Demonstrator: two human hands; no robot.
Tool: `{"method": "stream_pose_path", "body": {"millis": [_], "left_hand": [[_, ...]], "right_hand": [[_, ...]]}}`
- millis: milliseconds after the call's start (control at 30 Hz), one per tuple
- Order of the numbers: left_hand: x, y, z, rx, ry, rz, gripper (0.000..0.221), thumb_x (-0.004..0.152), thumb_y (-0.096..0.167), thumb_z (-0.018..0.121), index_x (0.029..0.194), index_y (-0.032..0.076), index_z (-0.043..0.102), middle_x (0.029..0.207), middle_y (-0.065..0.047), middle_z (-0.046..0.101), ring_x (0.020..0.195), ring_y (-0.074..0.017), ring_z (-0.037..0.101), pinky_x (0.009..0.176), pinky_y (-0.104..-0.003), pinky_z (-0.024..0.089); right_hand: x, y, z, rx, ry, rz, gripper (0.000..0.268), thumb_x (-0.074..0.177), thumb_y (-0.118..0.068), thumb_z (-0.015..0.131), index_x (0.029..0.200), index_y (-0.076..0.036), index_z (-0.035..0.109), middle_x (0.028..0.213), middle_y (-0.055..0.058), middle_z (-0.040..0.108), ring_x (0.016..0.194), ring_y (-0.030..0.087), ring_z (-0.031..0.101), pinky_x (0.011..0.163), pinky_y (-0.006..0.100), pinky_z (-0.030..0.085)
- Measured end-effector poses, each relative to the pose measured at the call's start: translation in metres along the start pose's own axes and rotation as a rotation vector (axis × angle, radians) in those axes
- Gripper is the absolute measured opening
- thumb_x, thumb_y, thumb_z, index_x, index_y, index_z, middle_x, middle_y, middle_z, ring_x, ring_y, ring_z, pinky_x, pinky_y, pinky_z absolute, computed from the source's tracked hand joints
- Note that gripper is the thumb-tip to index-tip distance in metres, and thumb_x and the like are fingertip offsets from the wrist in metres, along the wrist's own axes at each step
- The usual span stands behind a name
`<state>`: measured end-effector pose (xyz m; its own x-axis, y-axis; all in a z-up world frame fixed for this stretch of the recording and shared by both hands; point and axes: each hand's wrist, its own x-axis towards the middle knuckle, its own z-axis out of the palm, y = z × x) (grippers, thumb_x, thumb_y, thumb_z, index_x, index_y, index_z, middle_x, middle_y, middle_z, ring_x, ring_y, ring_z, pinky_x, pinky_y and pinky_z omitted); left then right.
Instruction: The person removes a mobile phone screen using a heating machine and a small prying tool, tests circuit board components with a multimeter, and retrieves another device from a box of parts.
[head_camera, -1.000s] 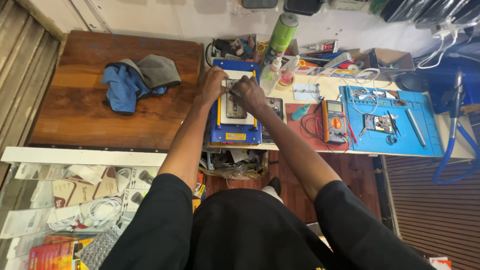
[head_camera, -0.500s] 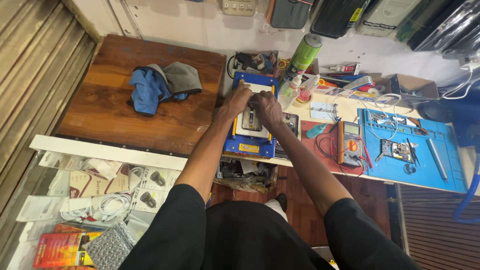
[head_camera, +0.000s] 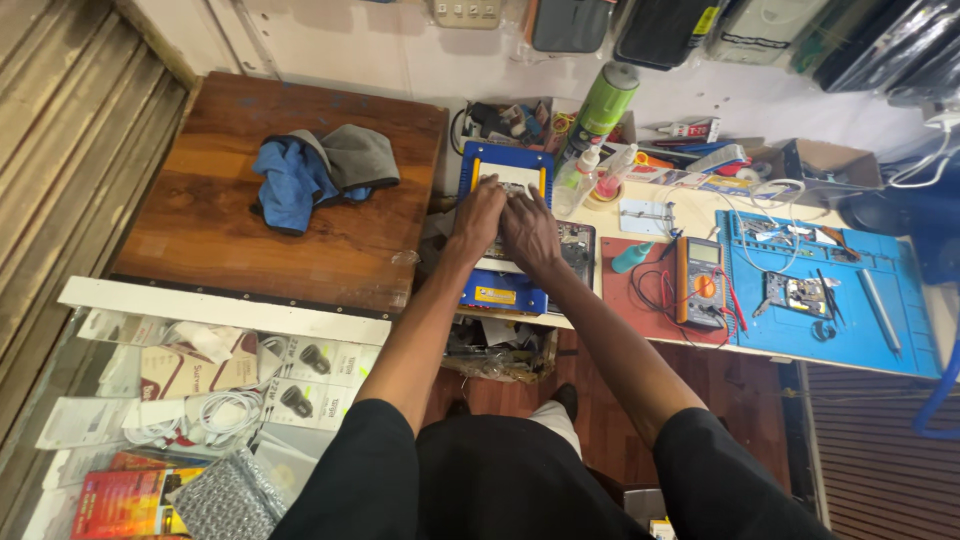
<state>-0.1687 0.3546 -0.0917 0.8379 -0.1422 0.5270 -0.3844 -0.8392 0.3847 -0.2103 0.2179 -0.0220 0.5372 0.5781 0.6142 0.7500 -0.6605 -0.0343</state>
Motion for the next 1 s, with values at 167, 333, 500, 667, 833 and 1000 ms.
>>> {"method": "stream_pose_path", "body": {"millis": [167, 333, 500, 667, 833, 1000], "left_hand": [[0.0, -0.003, 0.0, -0.072, -0.13, -0.151, 0.023, 0.088, -0.022, 0.055, 0.097, -0.009, 0.071, 0.124, -0.031, 0.067, 0.11, -0.0378, 0.071, 0.095, -0.037, 0.061], [-0.004, -0.001, -0.027, -0.241, 0.006, -0.053, 0.034, 0.069, -0.025, 0.06, 0.096, -0.008, 0.073, 0.123, -0.027, 0.069, 0.116, -0.0384, 0.067, 0.102, -0.04, 0.055], [-0.008, -0.002, -0.041, -0.409, 0.055, -0.074, 0.047, 0.068, -0.023, 0.063, 0.111, -0.006, 0.073, 0.125, -0.024, 0.068, 0.121, -0.0372, 0.066, 0.103, -0.04, 0.054], [-0.011, 0.001, -0.041, -0.374, 0.036, -0.052, 0.053, 0.067, -0.025, 0.06, 0.115, -0.007, 0.072, 0.13, -0.024, 0.067, 0.126, -0.0369, 0.062, 0.109, -0.039, 0.05], [-0.012, 0.005, -0.047, -0.379, 0.001, -0.05, 0.056, 0.065, -0.026, 0.059, 0.116, -0.007, 0.071, 0.133, -0.023, 0.066, 0.13, -0.0358, 0.061, 0.112, -0.037, 0.049], [-0.011, 0.007, -0.053, -0.399, -0.018, -0.064, 0.057, 0.065, -0.027, 0.061, 0.118, -0.007, 0.071, 0.134, -0.023, 0.065, 0.13, -0.0364, 0.06, 0.112, -0.037, 0.049]], "right_hand": [[-0.01, 0.008, 0.002, 0.09, -0.197, 0.162, 0.024, 0.089, 0.001, 0.058, 0.112, 0.003, 0.065, 0.119, 0.024, 0.07, 0.117, 0.037, 0.067, 0.111, 0.044, 0.05], [-0.019, 0.009, 0.012, 0.073, -0.092, 0.11, 0.034, 0.089, -0.001, 0.057, 0.122, 0.005, 0.063, 0.128, 0.029, 0.067, 0.125, 0.041, 0.062, 0.113, 0.047, 0.044], [-0.015, 0.009, 0.01, 0.125, -0.165, 0.177, 0.028, 0.097, -0.005, 0.056, 0.123, 0.001, 0.064, 0.13, 0.025, 0.067, 0.128, 0.04, 0.061, 0.114, 0.046, 0.045], [-0.012, 0.005, 0.004, 0.16, -0.181, 0.23, 0.026, 0.099, -0.008, 0.056, 0.123, 0.001, 0.064, 0.131, 0.026, 0.066, 0.128, 0.042, 0.06, 0.113, 0.046, 0.044], [-0.01, 0.003, 0.002, 0.179, -0.174, 0.267, 0.027, 0.098, -0.008, 0.056, 0.122, -0.001, 0.064, 0.133, 0.025, 0.066, 0.128, 0.042, 0.06, 0.111, 0.046, 0.046], [-0.015, 0.01, 0.009, 0.162, -0.172, 0.234, 0.03, 0.097, -0.007, 0.056, 0.125, 0.001, 0.063, 0.132, 0.025, 0.066, 0.128, 0.041, 0.06, 0.112, 0.046, 0.046]]}}
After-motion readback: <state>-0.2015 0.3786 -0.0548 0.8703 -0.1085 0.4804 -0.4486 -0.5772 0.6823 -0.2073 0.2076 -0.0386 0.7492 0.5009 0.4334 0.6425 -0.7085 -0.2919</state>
